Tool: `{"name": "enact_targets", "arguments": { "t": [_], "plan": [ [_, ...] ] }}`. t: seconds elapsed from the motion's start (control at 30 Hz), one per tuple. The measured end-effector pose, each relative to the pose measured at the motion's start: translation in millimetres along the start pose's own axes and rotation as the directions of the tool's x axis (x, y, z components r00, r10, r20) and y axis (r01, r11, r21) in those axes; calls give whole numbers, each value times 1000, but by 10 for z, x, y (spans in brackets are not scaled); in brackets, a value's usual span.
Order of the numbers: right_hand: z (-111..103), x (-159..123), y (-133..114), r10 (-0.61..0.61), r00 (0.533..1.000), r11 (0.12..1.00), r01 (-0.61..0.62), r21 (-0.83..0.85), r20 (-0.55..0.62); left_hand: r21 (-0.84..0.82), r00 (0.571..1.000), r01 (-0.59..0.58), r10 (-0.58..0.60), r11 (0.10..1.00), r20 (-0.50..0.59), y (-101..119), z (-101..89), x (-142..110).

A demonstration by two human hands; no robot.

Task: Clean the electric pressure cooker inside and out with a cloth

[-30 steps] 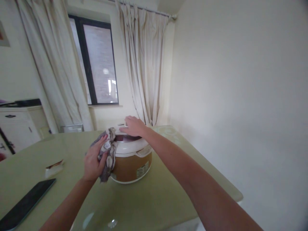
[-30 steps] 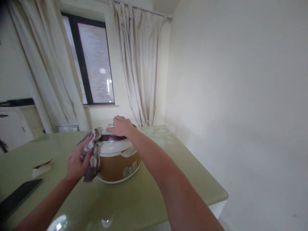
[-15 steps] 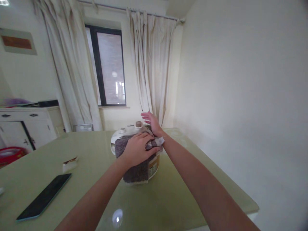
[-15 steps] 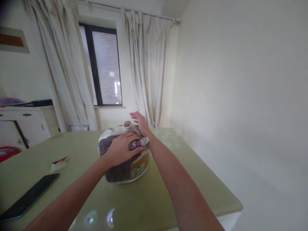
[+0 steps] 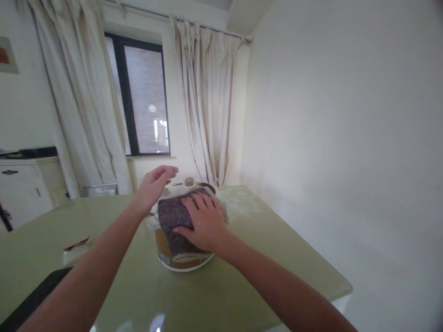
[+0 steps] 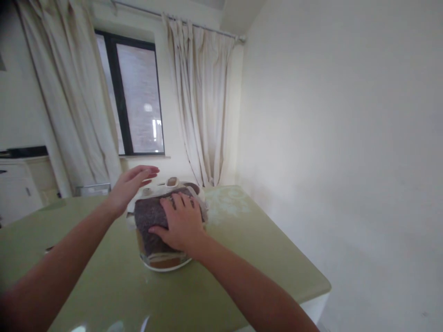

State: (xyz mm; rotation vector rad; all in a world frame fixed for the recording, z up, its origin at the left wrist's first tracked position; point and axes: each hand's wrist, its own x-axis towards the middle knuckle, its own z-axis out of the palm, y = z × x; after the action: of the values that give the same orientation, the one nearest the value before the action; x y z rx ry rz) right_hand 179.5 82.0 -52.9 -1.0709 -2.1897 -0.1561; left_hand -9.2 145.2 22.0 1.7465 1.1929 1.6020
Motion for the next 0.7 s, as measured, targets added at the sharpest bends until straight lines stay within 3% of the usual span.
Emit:
{"name": "enact_targets", "arguments": {
  "t": [0.07, 0.13, 0.27, 0.4, 0.5, 0.6, 0.67, 0.7],
  "plan": [
    [-102, 124, 216, 57, 998, 998, -58, 33, 30, 310, 995, -84, 97, 947, -24, -173, -97, 105],
    [-191, 266, 437, 119, 990, 990, -124, 63, 73, 487, 995, -100, 96, 867, 34, -384, -115, 147],
    [-164, 538, 852, 193, 975, 976, -203, 83, 108, 626, 994, -58, -16, 778, 111, -657, -33, 80],
    [-90, 708, 1189, 175, 974, 944, -209, 257, 147, 689, 996, -35, -35, 724, 87, -632, 39, -2],
    [-160, 787, 1364, 203, 946, 762, -315, 566, 254, 725, 995, 5, -74, 689, 63, -570, 104, -32],
    [-258, 870, 1442, 260, 834, 461, -550, 697, 486, 747, 995, 16, -86, 665, 56, -540, 164, -56],
    [-289, 900, 1424, 265, 789, 387, -613, 689, 554, 761, 994, -3, -78, 649, 70, -529, 170, -57],
    [-291, 891, 1390, 270, 807, 418, -589, 692, 525, 769, 994, -23, -69, 638, 87, -523, 160, -47]
  ]
}}
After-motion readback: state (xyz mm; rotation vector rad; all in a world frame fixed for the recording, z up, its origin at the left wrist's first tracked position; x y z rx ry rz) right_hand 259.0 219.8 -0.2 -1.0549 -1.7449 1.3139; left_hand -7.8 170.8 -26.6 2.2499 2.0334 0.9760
